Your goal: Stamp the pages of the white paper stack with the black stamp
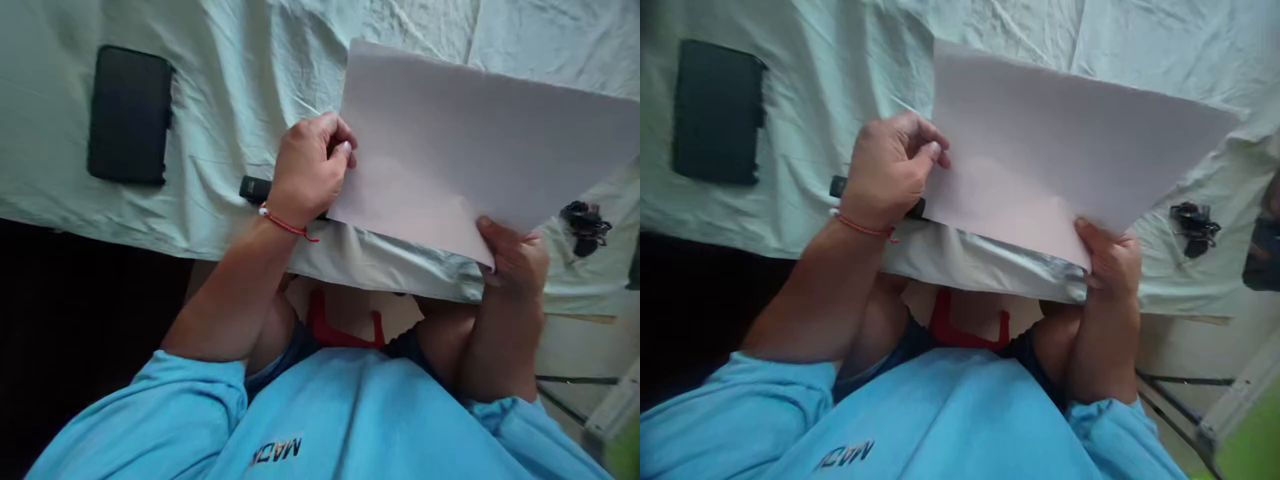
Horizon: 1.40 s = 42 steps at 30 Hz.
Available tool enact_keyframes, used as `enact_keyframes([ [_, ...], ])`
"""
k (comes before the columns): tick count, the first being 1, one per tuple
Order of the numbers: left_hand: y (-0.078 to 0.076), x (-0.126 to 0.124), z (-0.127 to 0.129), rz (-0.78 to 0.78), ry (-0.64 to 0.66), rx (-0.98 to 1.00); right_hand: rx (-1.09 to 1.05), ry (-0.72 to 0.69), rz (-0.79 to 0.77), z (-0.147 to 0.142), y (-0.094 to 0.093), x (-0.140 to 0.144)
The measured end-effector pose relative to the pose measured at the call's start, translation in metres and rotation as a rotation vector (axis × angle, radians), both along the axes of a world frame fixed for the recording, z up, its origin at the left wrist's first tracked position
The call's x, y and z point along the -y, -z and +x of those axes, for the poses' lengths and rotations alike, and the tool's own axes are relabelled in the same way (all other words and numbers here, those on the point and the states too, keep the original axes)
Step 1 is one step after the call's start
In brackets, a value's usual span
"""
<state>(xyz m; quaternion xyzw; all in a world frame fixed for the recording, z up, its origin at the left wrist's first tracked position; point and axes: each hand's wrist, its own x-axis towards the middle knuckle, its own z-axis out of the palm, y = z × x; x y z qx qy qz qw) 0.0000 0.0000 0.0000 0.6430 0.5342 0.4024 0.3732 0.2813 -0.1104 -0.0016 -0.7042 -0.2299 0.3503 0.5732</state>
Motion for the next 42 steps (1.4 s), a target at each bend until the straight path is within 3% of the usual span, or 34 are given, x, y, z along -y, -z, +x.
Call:
enact_keyframes([
  [5, 0.003, -0.002, 0.005, -0.061, -0.039, -0.100, -0.002, -0.009, 0.002, 0.006, 0.005, 0.004],
  [11, 0.008, -0.002, 0.010, -0.019, -0.041, -0.212, -0.002, -0.029, 0.027, 0.009, 0.008, 0.003],
  [18, 0.006, -0.001, 0.003, 0.029, -0.010, -0.103, 0.041, -0.044, -0.003, 0.013, 0.015, 0.004],
  [25, 0.000, -0.013, -0.014, -0.099, -0.078, 0.126, -0.012, 0.036, -0.029, 0.016, 0.008, -0.001],
  [30, -0.002, -0.016, -0.016, -0.191, -0.167, 0.068, -0.045, 0.106, 0.085, 0.016, 0.009, -0.005],
  [33, -0.003, -0.013, -0.019, -0.248, -0.036, 0.148, -0.054, 0.104, 0.175, 0.013, 0.009, -0.006],
  [36, -0.005, -0.009, -0.022, -0.284, 0.149, 0.215, -0.027, 0.114, 0.139, 0.010, 0.008, -0.005],
  [42, -0.018, -0.005, -0.023, -0.269, 0.114, 0.149, 0.041, 0.112, 0.094, 0.016, 0.015, -0.005],
])
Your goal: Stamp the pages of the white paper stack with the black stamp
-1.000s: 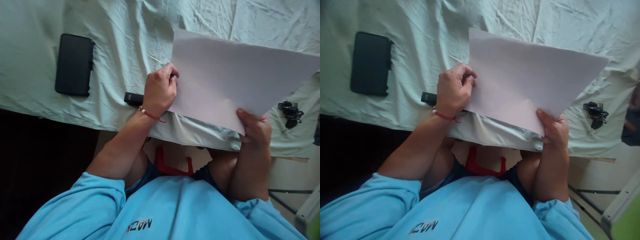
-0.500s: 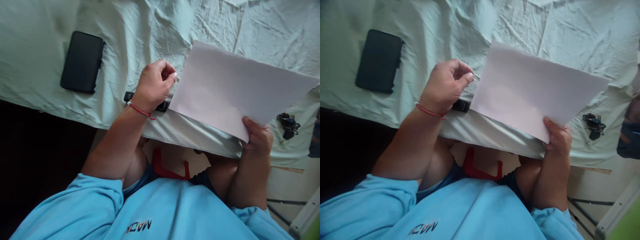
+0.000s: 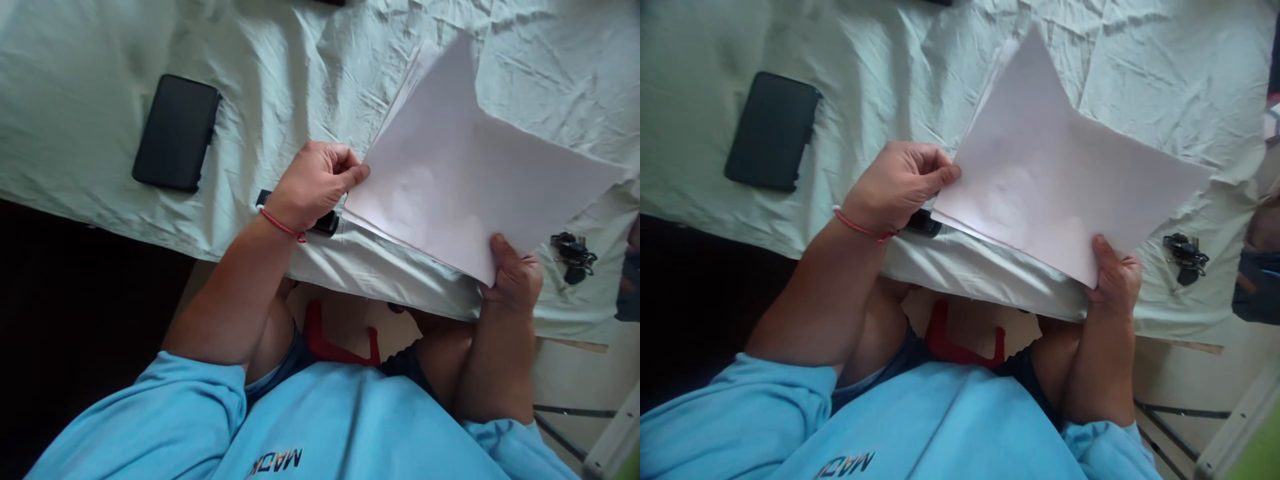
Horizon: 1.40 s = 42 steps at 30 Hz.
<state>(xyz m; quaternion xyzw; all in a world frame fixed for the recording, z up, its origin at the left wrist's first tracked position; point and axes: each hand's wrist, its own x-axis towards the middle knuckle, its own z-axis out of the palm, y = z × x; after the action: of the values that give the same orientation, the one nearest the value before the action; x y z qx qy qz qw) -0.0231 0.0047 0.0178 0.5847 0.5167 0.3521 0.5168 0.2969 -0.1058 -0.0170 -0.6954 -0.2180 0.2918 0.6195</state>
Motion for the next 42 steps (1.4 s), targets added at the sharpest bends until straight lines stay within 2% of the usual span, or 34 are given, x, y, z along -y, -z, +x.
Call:
enact_keyframes([
  [4, -0.005, 0.001, 0.001, 0.034, 0.016, -0.037, -0.022, -0.010, 0.021, 0.002, 0.002, -0.002],
  [9, -0.002, 0.003, 0.000, -0.073, 0.113, 0.070, -0.031, 0.000, 0.080, 0.002, 0.004, -0.004],
  [17, -0.001, 0.003, 0.001, -0.078, 0.051, 0.025, -0.056, -0.013, 0.051, 0.008, 0.006, -0.001],
  [21, 0.004, 0.001, 0.002, -0.030, 0.001, 0.052, -0.055, -0.035, 0.043, 0.010, 0.004, 0.001],
  [32, 0.000, 0.002, 0.001, -0.057, 0.030, 0.094, -0.071, -0.028, 0.083, 0.009, 0.007, -0.003],
  [37, -0.001, 0.002, -0.001, -0.178, 0.146, 0.186, -0.047, 0.008, 0.073, 0.013, 0.009, -0.004],
  [42, 0.002, 0.002, -0.004, -0.139, 0.144, 0.127, -0.043, 0.008, 0.047, 0.013, 0.007, -0.003],
])
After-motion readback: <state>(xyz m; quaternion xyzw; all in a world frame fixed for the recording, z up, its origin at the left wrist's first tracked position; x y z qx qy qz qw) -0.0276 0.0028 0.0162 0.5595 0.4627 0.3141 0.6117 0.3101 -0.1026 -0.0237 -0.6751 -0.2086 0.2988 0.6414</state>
